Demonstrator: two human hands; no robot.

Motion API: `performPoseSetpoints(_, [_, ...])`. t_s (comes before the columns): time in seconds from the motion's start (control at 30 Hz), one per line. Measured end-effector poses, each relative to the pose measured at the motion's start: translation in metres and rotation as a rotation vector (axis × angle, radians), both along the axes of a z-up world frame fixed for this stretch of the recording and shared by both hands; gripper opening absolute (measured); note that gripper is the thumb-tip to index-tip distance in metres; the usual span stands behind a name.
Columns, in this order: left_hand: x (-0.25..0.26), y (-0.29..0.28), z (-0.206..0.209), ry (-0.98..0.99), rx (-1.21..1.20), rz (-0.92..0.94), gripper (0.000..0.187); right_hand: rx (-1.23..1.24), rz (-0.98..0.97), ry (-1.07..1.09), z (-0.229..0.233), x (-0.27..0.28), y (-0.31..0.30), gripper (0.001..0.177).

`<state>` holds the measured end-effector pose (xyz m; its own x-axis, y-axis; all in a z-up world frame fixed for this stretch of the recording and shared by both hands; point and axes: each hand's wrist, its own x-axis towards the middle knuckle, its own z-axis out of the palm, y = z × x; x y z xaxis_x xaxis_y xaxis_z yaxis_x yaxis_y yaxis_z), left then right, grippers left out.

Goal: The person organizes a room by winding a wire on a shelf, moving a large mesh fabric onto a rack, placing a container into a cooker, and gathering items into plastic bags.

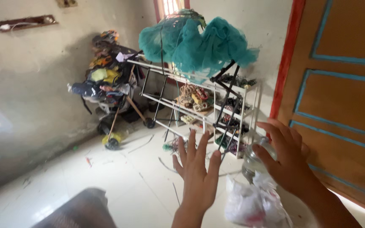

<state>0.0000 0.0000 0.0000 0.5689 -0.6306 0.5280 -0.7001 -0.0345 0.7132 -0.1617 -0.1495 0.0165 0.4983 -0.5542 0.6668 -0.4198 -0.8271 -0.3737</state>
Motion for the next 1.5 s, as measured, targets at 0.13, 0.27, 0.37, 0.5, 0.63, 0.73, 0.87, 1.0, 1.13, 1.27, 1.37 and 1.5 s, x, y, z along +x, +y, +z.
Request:
performPoseSetpoints(0.13, [0.045, -0.055, -0.019, -0.002, 0.032, -0.068, 0.059, -0.112, 0.005, -0.016, -0.026, 0.03, -0.045, 0.055])
performPoseSetpoints(0.27, [0.068, -0.1, -0.046, 0.002, 0.072, -0.135, 0.058, -0.108, -0.012, -0.012, -0.055, 0.046, -0.085, 0.054])
performPoseSetpoints(0.37, [0.076, -0.129, -0.077, -0.009, 0.106, -0.147, 0.058, -0.059, -0.069, 0.046, -0.083, 0.055, -0.114, 0.055])
performPoseSetpoints(0.5, [0.081, -0.165, -0.138, 0.051, 0.137, -0.162, 0.061, -0.048, -0.101, 0.074, -0.142, 0.067, -0.15, 0.057])
performPoseSetpoints(0.63, [0.081, -0.201, -0.215, 0.096, 0.141, -0.176, 0.064, -0.015, -0.093, 0.097, -0.214, 0.078, -0.182, 0.056])
performPoseSetpoints(0.73, [0.08, -0.229, -0.276, 0.104, 0.155, -0.176, 0.063, 0.013, -0.096, 0.093, -0.278, 0.085, -0.203, 0.057])
performPoseSetpoints(0.87, [0.083, -0.259, -0.357, 0.137, 0.164, -0.197, 0.062, -0.003, -0.083, 0.073, -0.365, 0.092, -0.229, 0.057])
performPoseSetpoints(1.0, [0.085, -0.285, -0.437, 0.162, 0.163, -0.216, 0.062, 0.004, -0.118, 0.046, -0.454, 0.095, -0.258, 0.058])
performPoseSetpoints(1.13, [0.083, -0.299, -0.52, 0.178, 0.153, -0.232, 0.061, 0.033, -0.178, 0.082, -0.541, 0.098, -0.276, 0.058])
performPoseSetpoints(1.27, [0.082, -0.309, -0.587, 0.153, 0.148, -0.259, 0.062, -0.014, -0.198, 0.136, -0.606, 0.097, -0.294, 0.06])
performPoseSetpoints(1.37, [0.081, -0.315, -0.624, 0.158, 0.151, -0.255, 0.062, 0.063, -0.218, 0.152, -0.647, 0.089, -0.312, 0.061])
performPoseSetpoints(1.5, [0.08, -0.312, -0.653, 0.152, 0.199, -0.264, 0.062, 0.142, -0.244, 0.23, -0.704, 0.081, -0.343, 0.074])
